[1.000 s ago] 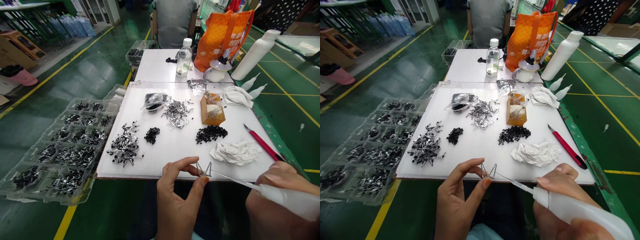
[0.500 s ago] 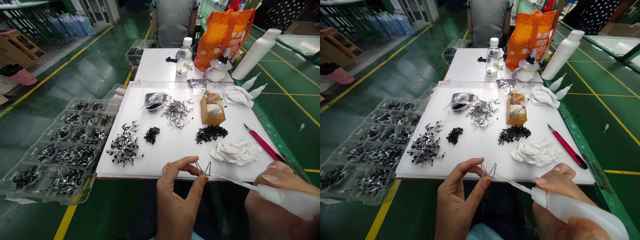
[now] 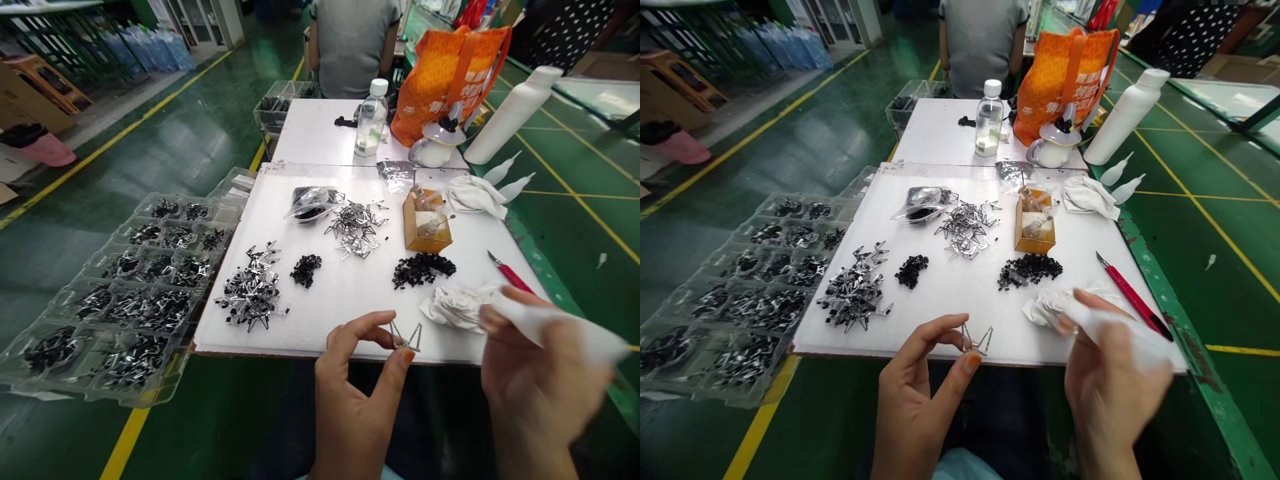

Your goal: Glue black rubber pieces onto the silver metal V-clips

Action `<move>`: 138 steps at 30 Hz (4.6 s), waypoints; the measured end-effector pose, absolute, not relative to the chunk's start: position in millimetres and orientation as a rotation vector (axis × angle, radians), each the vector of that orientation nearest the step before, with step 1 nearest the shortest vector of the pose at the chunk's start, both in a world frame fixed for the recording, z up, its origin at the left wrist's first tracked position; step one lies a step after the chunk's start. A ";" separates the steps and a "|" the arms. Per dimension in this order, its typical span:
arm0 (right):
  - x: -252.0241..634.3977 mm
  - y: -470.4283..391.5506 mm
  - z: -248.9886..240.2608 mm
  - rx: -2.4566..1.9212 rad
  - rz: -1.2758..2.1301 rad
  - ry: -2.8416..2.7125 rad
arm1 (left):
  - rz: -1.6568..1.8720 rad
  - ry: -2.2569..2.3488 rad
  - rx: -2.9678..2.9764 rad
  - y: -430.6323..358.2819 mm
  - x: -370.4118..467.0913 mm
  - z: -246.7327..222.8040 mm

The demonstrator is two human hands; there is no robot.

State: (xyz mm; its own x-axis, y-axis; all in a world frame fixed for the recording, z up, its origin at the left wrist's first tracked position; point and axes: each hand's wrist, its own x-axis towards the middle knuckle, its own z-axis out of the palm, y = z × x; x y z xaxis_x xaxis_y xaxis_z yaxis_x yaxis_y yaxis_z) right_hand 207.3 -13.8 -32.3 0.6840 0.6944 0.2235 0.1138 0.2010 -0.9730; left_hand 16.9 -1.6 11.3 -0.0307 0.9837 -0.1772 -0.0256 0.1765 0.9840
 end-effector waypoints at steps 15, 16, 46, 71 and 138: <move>105.7 125.4 -48.3 -1.691 0.663 -1.845 | 1.315 1.218 0.901 -6.9 -10.2 14.8; 103.2 126.8 -49.2 -1.708 0.645 -1.884 | 1.310 1.239 0.887 -7.1 -11.9 13.4; 154.0 23.6 -4.2 -1.141 1.265 -0.751 | 1.328 1.102 0.614 15.4 -14.4 2.7; 149.5 -4.5 -0.2 -0.980 1.393 -0.570 | 1.231 1.194 0.996 13.0 -7.9 5.2; 152.6 -11.5 -30.8 -1.228 0.865 -1.079 | 1.154 1.168 1.193 10.6 1.3 9.3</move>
State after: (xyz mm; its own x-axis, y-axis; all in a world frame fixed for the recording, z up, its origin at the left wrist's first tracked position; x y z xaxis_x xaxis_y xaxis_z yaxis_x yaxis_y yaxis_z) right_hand 152.6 -11.5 -30.8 0.2872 0.9436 0.1646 0.0441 0.1587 -0.9863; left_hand 1.3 10.6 9.3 0.0555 0.9979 -0.0332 -0.0217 0.0345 0.9992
